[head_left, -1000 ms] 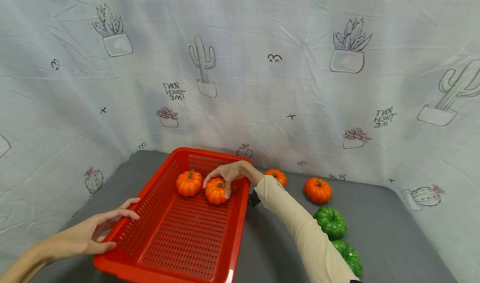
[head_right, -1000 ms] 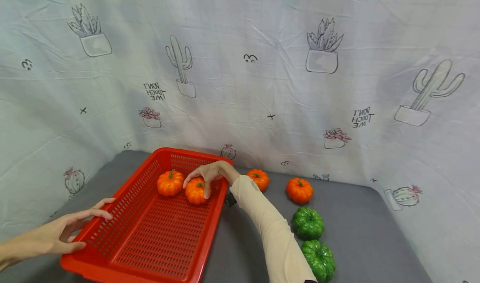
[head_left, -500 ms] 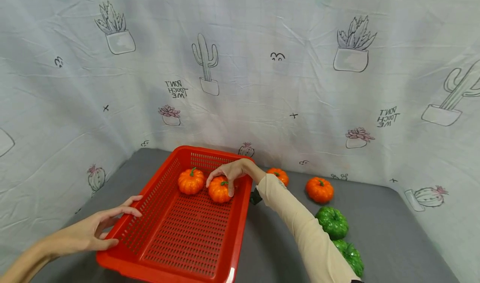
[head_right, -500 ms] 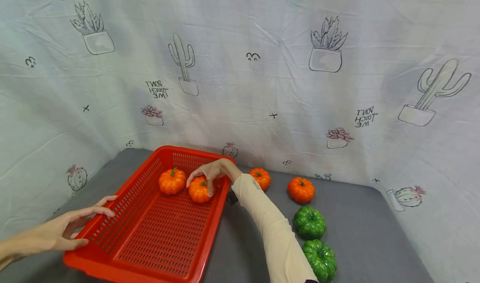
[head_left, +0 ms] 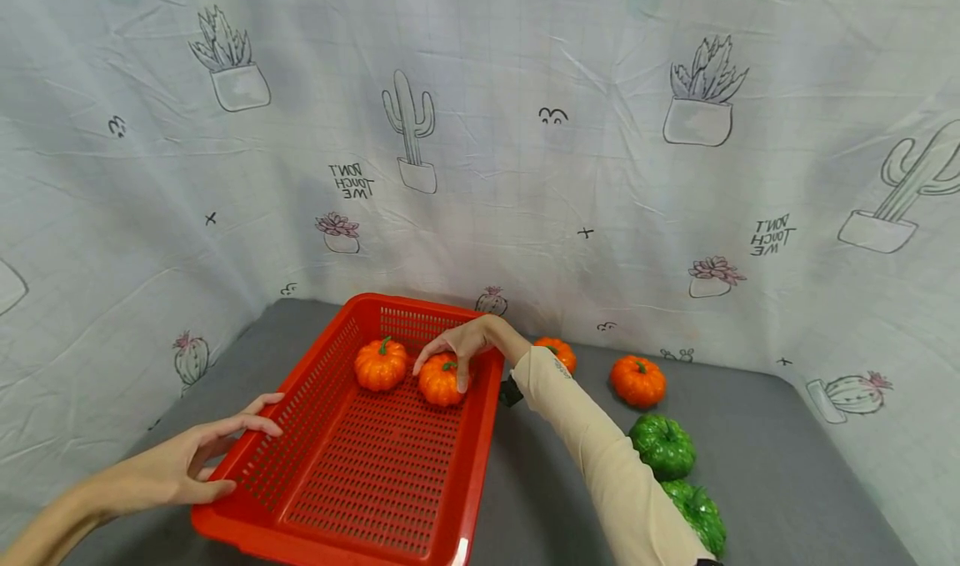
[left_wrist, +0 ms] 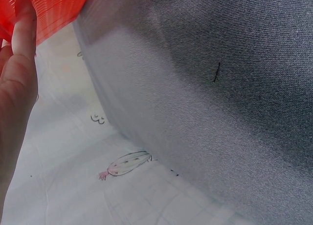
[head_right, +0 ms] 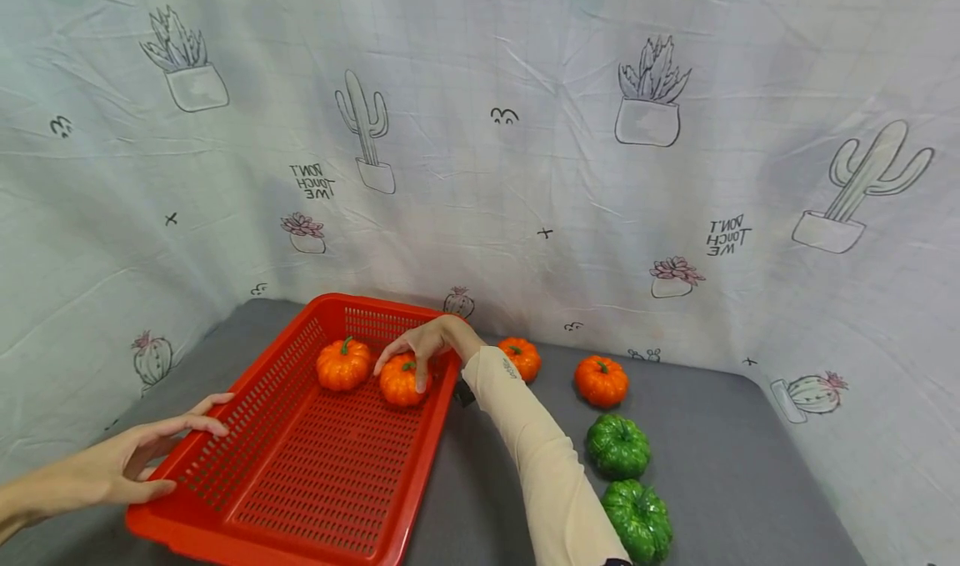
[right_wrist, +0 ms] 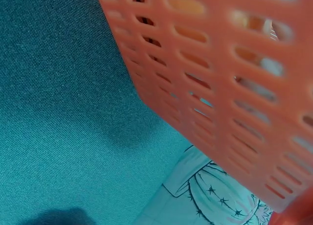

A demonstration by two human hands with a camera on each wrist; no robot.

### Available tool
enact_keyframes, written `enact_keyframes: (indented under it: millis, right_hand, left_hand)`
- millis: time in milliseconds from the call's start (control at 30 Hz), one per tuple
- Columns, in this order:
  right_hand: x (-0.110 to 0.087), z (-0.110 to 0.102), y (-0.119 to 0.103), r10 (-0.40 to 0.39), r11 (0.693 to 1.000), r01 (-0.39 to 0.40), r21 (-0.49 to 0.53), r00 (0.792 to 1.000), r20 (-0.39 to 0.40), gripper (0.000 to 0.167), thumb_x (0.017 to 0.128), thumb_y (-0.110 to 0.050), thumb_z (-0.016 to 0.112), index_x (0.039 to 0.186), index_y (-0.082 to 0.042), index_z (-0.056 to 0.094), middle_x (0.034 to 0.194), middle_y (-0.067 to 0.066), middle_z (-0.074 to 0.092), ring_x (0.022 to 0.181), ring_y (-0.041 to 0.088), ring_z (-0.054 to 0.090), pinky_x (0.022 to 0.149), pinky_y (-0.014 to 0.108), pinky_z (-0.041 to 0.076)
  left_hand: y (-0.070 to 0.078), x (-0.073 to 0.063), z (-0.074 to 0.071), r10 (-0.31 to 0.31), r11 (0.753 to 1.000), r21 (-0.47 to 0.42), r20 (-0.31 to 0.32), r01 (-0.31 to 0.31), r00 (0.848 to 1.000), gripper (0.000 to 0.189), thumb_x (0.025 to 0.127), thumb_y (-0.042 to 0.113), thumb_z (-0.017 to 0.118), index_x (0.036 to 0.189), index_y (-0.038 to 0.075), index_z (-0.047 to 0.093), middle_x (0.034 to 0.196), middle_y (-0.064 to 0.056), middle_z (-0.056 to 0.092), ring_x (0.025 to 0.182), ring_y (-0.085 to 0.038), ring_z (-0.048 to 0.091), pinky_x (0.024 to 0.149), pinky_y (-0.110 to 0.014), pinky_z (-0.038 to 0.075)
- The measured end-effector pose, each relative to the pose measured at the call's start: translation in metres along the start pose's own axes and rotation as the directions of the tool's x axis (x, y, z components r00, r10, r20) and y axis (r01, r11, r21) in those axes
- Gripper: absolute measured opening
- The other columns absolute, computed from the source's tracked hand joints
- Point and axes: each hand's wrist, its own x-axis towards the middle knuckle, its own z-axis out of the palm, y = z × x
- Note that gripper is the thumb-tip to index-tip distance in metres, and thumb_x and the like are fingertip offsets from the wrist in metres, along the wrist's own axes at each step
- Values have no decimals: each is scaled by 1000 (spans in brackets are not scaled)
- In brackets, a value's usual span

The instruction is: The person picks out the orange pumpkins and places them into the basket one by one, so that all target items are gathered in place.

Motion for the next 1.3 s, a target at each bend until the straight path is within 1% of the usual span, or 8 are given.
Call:
enact_keyframes:
  millis: [100,233,433,567,667,1000,1133,1300]
  right_hand:
    - [0,-1,0,4,1000,-4,10,1000,22,75,75,16,71,142,-3,42,148,2,37,131,6,31,103,23,34]
    - [0,-2,1,-2,999,-1,38,998,60,77,76,18,69,144,-2,38,151,3,30,132,7,27,102,26,37]
    - [0,-1,2,-8,997,-1,78,994,107,79,78,20,65,147,-1,33,156,4,19,139,8,12,101,28,40]
    - [-1,-1,1,1,996,-11,87,994,109,78,78,20,65,146,-1,34,156,3,19,140,10,9,95,31,46]
    - [-1,-1,1,5,996,-15,83,994,111,77,79,19,65,146,-2,34,156,3,19,139,9,10,91,34,49]
    - [-5,0,0,12,997,-20,72,994,107,79,79,19,64,148,-4,33,157,4,18,141,10,12,97,34,46]
    - [-5,1,-1,25,999,-28,33,996,88,80,78,18,66,148,-6,36,157,3,21,142,12,11,99,30,43]
    - [-5,4,-5,60,998,-58,-36,997,44,78,77,15,70,145,-11,42,155,0,25,143,15,11,94,29,46]
  left_hand:
    - [-2,0,-1,26,1000,1,25,-26,999,59,86,-24,43,141,-9,26,158,8,-10,134,-5,32,92,-33,47]
    - [-3,0,-2,41,999,7,33,-41,999,59,86,-24,43,141,-9,26,158,7,-11,135,-5,31,92,-33,47]
    - [0,0,0,8,1000,-1,1,-8,1000,59,86,-23,44,140,-9,26,158,6,-11,136,0,26,92,-32,46]
    - [-1,1,0,24,1000,10,15,-24,1000,59,86,-24,43,140,-9,26,158,7,-11,135,-1,28,91,-34,47]
    - [-1,1,-1,40,999,13,21,-40,999,60,86,-24,43,141,-9,26,158,7,-11,137,0,24,91,-31,46]
    - [-2,2,-1,38,999,23,12,-38,999,62,84,-26,44,140,-11,25,159,3,-12,139,7,12,89,-27,42]
    - [-3,1,-1,56,998,15,29,-56,998,61,84,-26,42,140,-11,25,159,6,-11,139,3,17,89,-27,43]
    - [-1,0,1,26,1000,-15,1,-26,1000,59,86,-23,44,140,-11,25,159,7,-10,137,0,26,91,-30,45]
